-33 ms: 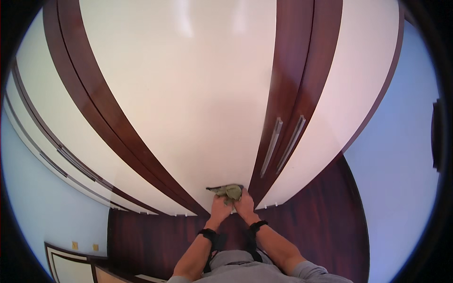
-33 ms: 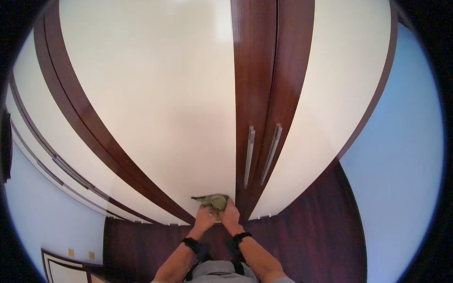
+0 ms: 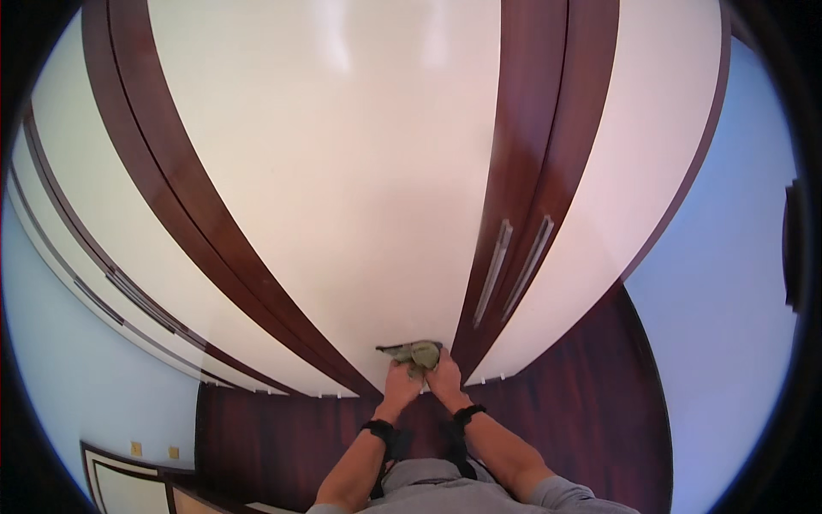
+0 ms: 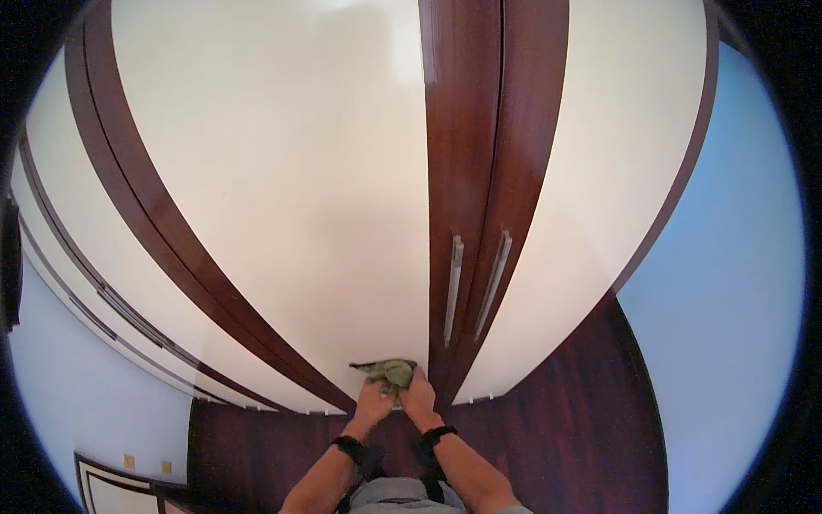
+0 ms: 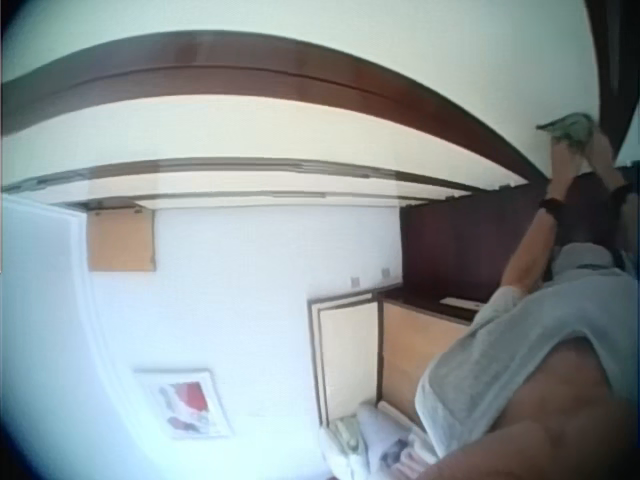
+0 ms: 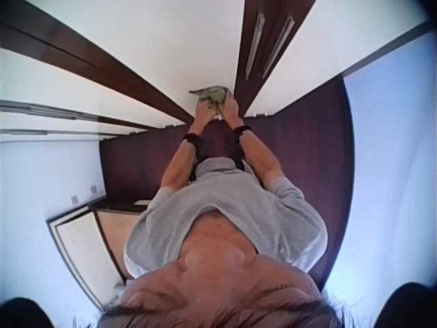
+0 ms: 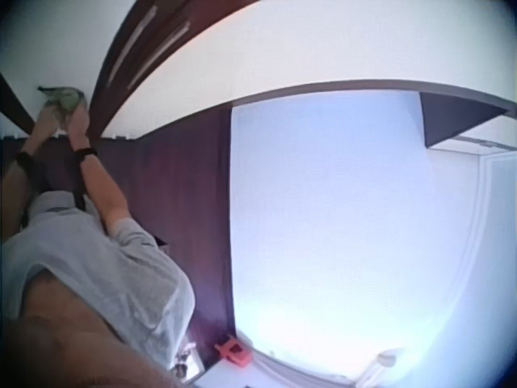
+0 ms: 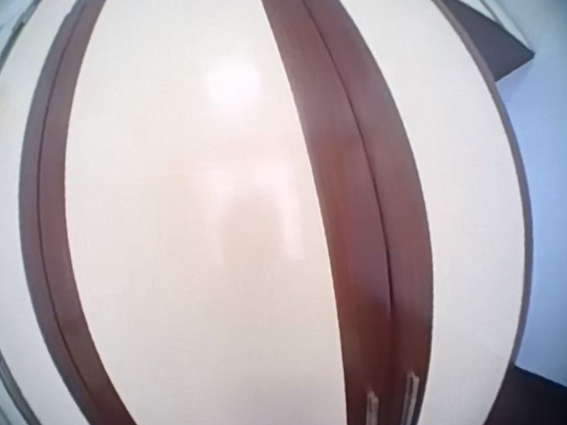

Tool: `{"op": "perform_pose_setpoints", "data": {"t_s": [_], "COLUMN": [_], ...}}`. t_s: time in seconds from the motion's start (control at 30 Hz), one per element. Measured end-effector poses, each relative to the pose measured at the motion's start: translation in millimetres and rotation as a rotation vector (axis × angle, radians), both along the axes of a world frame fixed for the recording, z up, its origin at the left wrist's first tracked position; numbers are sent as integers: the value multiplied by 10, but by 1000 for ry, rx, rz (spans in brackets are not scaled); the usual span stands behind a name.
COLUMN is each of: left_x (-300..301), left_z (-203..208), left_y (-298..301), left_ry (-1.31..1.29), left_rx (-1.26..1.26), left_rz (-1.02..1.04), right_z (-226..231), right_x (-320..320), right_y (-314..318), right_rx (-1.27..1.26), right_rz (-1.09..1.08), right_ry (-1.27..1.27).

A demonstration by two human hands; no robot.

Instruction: Cleaning the handles and surface of a wooden closet with a green cloth.

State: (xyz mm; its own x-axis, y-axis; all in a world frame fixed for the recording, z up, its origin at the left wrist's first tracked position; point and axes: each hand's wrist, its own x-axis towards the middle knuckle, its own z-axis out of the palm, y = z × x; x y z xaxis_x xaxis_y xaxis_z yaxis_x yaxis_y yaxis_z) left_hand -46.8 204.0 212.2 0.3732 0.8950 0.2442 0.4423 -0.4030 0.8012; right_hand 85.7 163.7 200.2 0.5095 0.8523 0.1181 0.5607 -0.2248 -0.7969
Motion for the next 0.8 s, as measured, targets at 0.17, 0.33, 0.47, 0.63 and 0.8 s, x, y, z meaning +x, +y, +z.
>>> {"op": "perform_pose_setpoints", "data": {"t_s": [0.17, 0.33, 0.47, 0.63, 0.8], "left_x": [-103, -151, -169, -230, -252], "left_z": [263, 866, 1437, 2262, 3180], "left_y": [-183, -415, -751, -1271, -1168], "left_ry": [-14, -4, -161, -237, -470], "left_rx": [-70, -11, 50, 106, 451], "left_rz": [-8, 56, 92, 84, 19], "right_z": [131, 645, 1157, 2083, 3361], "right_x": [-16, -28, -9, -64, -102], "right_y": [-146, -396, -641, -1088, -961], "right_rx": [-64, 262, 478, 682, 938], "right_rz": [-11, -12, -12, 35, 34], "right_ry": [44, -12, -34, -110, -320]}}
